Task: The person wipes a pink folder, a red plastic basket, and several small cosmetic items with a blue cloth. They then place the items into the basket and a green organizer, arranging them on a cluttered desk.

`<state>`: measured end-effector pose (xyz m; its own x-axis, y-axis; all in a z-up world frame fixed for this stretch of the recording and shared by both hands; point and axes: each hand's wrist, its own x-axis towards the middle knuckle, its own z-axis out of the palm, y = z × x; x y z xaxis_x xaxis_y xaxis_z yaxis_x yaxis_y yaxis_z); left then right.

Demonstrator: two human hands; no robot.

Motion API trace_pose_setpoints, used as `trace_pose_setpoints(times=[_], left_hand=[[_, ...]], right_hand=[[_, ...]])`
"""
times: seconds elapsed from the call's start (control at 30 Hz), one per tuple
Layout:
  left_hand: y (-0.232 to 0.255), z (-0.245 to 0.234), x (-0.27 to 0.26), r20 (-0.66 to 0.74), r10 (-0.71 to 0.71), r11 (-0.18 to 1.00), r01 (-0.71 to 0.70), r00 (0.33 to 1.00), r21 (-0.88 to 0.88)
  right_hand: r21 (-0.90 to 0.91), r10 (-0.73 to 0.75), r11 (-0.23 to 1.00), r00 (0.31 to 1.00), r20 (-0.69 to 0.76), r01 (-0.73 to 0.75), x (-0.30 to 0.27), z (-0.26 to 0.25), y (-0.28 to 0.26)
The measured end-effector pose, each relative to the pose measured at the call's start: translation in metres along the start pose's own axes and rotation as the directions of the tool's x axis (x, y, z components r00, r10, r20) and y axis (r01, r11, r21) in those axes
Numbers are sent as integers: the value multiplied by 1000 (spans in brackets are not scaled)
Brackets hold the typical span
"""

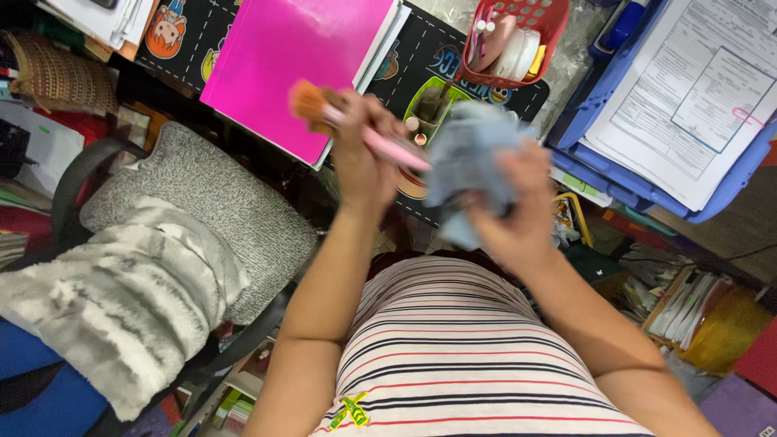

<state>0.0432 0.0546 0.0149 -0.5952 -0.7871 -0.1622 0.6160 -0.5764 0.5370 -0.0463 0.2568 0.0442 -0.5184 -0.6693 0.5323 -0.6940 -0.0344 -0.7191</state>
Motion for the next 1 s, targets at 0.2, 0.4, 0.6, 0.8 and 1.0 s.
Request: trace_pose_setpoints(times=[0.2,0.4,0.6,0.8,1.0], left_hand=[[-4,-36,-43,-122,-107,993,99,987,-67],[28,-79,-47,-281,13,998,6,959,65],[-6,-83,-54,-322,-135,989,149,937,19],[5,-95,-58,-304,-58,996,75,951,46],[0,-95,-53,-325,-70,983,120,943,136]], right_hand=[[-26,-98,993,928,359,115,10,38,-30],[-59,125,992,842,525,-110,6,23,-25],[11,-18,1000,913,407,15,4,66,-33],[120,192,941,794,577,-315,-28,55,-1],[264,423,773,779,463,-577,-46,43,12]])
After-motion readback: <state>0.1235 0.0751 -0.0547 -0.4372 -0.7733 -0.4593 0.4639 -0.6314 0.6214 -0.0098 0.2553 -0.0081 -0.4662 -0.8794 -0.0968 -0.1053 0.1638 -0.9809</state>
